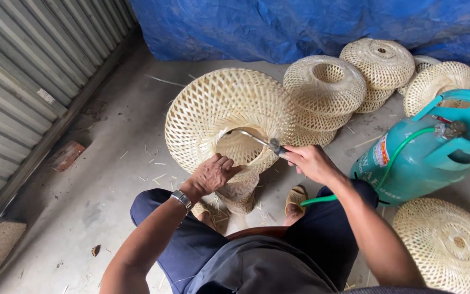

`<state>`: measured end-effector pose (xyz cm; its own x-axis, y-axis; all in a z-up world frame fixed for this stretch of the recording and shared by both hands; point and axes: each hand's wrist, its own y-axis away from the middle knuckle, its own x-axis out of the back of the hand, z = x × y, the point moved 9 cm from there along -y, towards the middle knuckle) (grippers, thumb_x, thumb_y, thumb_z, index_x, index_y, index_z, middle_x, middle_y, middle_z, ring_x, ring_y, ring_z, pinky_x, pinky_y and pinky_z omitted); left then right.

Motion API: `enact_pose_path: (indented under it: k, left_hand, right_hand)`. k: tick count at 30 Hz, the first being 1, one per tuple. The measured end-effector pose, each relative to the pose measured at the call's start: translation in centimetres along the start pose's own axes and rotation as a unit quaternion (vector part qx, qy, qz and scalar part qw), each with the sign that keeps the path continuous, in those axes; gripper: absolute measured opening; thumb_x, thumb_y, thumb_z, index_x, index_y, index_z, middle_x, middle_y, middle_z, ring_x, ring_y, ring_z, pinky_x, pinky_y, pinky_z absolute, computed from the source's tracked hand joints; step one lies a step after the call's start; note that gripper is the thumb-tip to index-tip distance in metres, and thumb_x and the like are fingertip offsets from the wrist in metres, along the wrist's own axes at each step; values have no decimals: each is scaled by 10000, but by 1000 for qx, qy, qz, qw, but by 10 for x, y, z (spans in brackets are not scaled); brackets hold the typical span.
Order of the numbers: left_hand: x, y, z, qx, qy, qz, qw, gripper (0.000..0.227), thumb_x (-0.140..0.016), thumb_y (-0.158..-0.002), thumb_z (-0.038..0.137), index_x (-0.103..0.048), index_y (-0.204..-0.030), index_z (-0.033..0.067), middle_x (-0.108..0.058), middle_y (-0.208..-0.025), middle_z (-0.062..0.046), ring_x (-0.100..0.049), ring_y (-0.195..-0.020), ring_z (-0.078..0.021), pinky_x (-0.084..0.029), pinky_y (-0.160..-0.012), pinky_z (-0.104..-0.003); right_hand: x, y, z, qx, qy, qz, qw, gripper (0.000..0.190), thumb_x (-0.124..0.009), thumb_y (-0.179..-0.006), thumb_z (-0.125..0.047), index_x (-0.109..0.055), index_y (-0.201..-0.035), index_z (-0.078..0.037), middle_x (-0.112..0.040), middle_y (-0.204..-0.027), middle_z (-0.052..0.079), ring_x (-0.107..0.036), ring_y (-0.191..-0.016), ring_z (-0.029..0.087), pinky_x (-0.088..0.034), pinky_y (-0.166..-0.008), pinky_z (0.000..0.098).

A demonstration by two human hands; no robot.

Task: Using a gas blowtorch to singe away stray fibers and finish woven bamboo lampshades.

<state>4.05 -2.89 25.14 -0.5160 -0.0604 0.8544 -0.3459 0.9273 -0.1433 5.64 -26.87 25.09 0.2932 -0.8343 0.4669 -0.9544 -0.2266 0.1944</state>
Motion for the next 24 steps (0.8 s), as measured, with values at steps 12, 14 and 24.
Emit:
enact_pose_path:
  k: [12,14,24]
  left_hand:
    - [-14,49,-93,232,88,30,968,593,-571,-945,393,-541,-1440,69,-561,-980,-68,-540,-944,-231,-416,-853,-380]
    - [-2,56,-108,259,113,72,956,600,-618,-933,437,-564,-1405,70,-568,-994,-84,-543,-953,-248,-409,-851,-397]
    - [65,94,-175,364,301,364,803,647,-753,-931,388,-538,-1418,20,-617,-1025,-82,-583,-917,-226,-489,-769,-388]
  right_hand:
    - [59,89,38,-48,-80,164,982,416,-635,-950,-195,-686,-1347,-80,-697,-772,1,-525,-574,74,-442,-473,268]
    - [60,94,47,-34,-107,199,974,424,-628,-953,-188,-672,-1356,-67,-706,-794,6,-537,-579,74,-441,-475,263]
    - [35,89,57,-58,-100,200,973,349,-605,-963,-224,-726,-1257,-81,-687,-754,15,-546,-563,81,-456,-479,270]
